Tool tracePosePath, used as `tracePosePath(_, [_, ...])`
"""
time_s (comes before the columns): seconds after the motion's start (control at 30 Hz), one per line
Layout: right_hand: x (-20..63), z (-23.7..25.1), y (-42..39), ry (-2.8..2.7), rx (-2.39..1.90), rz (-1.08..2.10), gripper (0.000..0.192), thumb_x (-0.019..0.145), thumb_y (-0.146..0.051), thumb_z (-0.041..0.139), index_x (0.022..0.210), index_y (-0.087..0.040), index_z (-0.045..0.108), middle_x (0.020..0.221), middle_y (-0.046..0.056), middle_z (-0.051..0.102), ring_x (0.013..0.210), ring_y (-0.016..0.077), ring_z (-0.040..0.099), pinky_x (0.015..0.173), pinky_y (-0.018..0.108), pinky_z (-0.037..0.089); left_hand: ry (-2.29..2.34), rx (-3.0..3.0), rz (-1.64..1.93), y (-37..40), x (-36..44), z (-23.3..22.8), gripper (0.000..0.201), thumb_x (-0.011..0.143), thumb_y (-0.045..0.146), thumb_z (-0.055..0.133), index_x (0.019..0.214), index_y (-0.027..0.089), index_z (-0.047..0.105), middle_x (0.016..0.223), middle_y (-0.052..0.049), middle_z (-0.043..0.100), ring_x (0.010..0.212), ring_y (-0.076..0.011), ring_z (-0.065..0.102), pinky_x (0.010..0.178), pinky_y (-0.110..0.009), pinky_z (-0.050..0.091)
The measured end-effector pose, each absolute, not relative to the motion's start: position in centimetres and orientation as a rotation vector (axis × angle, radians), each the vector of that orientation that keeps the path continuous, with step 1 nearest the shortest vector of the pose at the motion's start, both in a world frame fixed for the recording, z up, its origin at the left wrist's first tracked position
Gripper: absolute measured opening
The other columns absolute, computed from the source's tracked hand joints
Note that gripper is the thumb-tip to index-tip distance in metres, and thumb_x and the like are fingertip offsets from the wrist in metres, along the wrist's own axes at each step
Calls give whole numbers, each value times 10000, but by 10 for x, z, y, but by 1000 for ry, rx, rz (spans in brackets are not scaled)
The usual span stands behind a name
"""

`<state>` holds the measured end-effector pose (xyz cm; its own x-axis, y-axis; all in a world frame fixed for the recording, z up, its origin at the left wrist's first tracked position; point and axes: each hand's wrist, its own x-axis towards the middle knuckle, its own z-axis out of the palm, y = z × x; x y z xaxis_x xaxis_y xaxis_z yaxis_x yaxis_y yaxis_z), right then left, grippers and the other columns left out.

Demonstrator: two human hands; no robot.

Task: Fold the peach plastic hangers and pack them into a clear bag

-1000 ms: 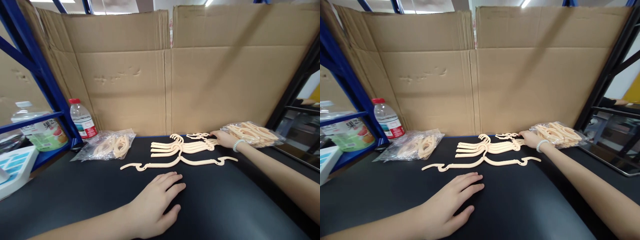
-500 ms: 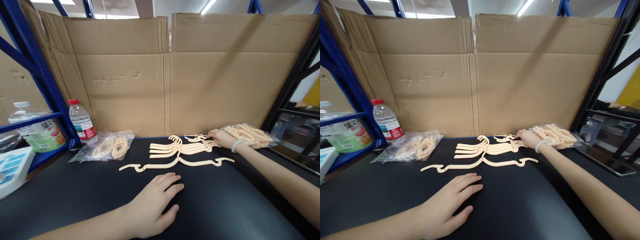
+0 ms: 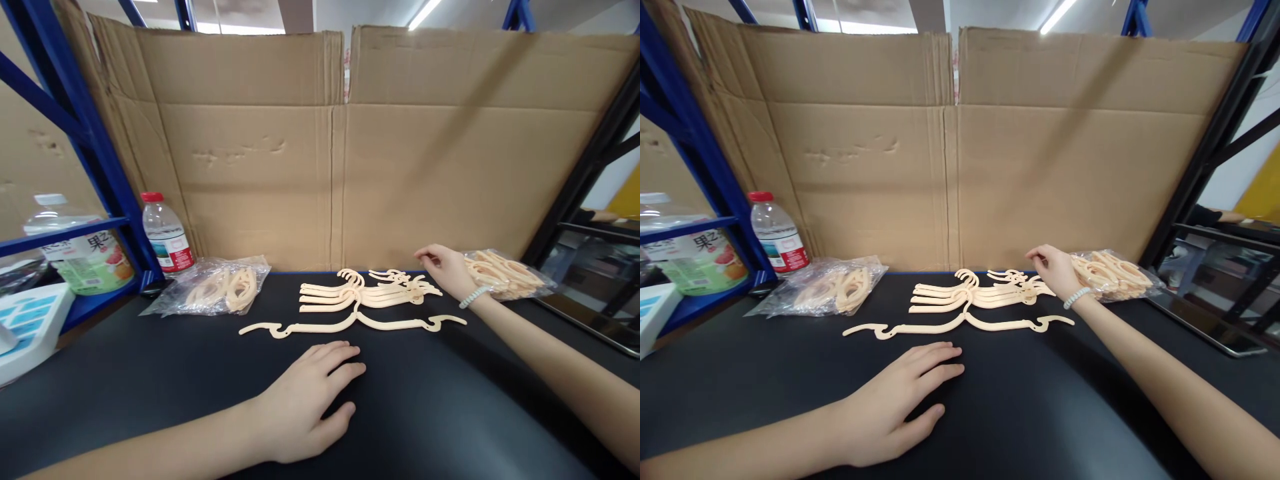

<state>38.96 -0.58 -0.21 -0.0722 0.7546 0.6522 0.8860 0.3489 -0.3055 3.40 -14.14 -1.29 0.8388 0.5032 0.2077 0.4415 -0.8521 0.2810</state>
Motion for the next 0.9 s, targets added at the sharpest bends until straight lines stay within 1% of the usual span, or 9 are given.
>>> tracePosePath(0.1, [388,-1,-9,-1901,-1488,-162,275,857,-173,402,999,-150,637,871,92,696,759,205,652,719,322,515,729,2814,389,-141,34,-13,473,858,217,514,1329,181,496,1404,-136,491,1314,-291,424,1068,-470,394])
tracePosePath(0.23, [389,1,-20,-2158,-1491,-19,201,822,-222,511,908,-158,681,725,46,662,637,184,611,607,288,482,733,2819,373,-140,35,-12,474,854,211,516,1327,180,496,1401,-138,492,1311,-292,427,1069,-467,394])
tracePosePath(0.37, [382,1,-32,-2406,-1394,90,213,755,-287,649,924,-175,713,823,46,632,692,178,601,629,278,480,711,2807,405,-140,35,-13,475,852,209,524,1325,189,497,1400,-133,495,1308,-293,429,1067,-470,393])
tracePosePath(0.5, [375,-1,-33,-2485,-1352,73,135,791,-205,582,823,-175,710,853,60,616,710,176,597,663,288,469,729,2794,368,-140,36,-13,477,861,210,515,1336,178,494,1412,-141,483,1318,-302,415,1074,-476,379])
tracePosePath(0.57, [375,-2,-32,-2484,-1338,45,163,825,-214,543,766,-179,691,828,59,617,681,172,591,645,290,464,739,2782,343,-140,36,-12,479,866,217,509,1343,170,492,1422,-143,470,1327,-303,402,1085,-472,366])
tracePosePath(0.63, [376,0,-33,-2453,-1328,-6,215,869,-247,495,780,-178,678,844,72,620,700,187,595,657,310,467,740,2764,329,-140,35,-11,476,869,221,506,1341,164,496,1431,-144,460,1335,-303,389,1096,-467,349])
tracePosePath(0.73, [372,7,-40,-2365,-1224,-96,262,922,-282,430,875,-182,668,881,91,630,762,208,604,688,339,480,741,2687,357,-140,34,-11,521,856,214,519,1370,154,456,1430,-142,460,1341,-295,377,1108,-459,327])
tracePosePath(0.83, [352,14,-56,-2190,-1031,-111,208,925,-312,494,900,-200,667,848,71,653,712,184,601,632,317,497,787,2488,462,-140,35,-15,598,835,208,543,1409,172,378,1404,-129,485,1312,-279,410,1094,-454,336])
tracePosePath(0.9, [328,15,-72,-2016,-970,-14,162,895,-324,570,886,-199,672,840,64,666,706,177,612,594,296,513,846,2247,577,-139,39,-18,567,843,220,536,1387,192,380,1322,-117,556,1240,-260,484,1072,-455,351])
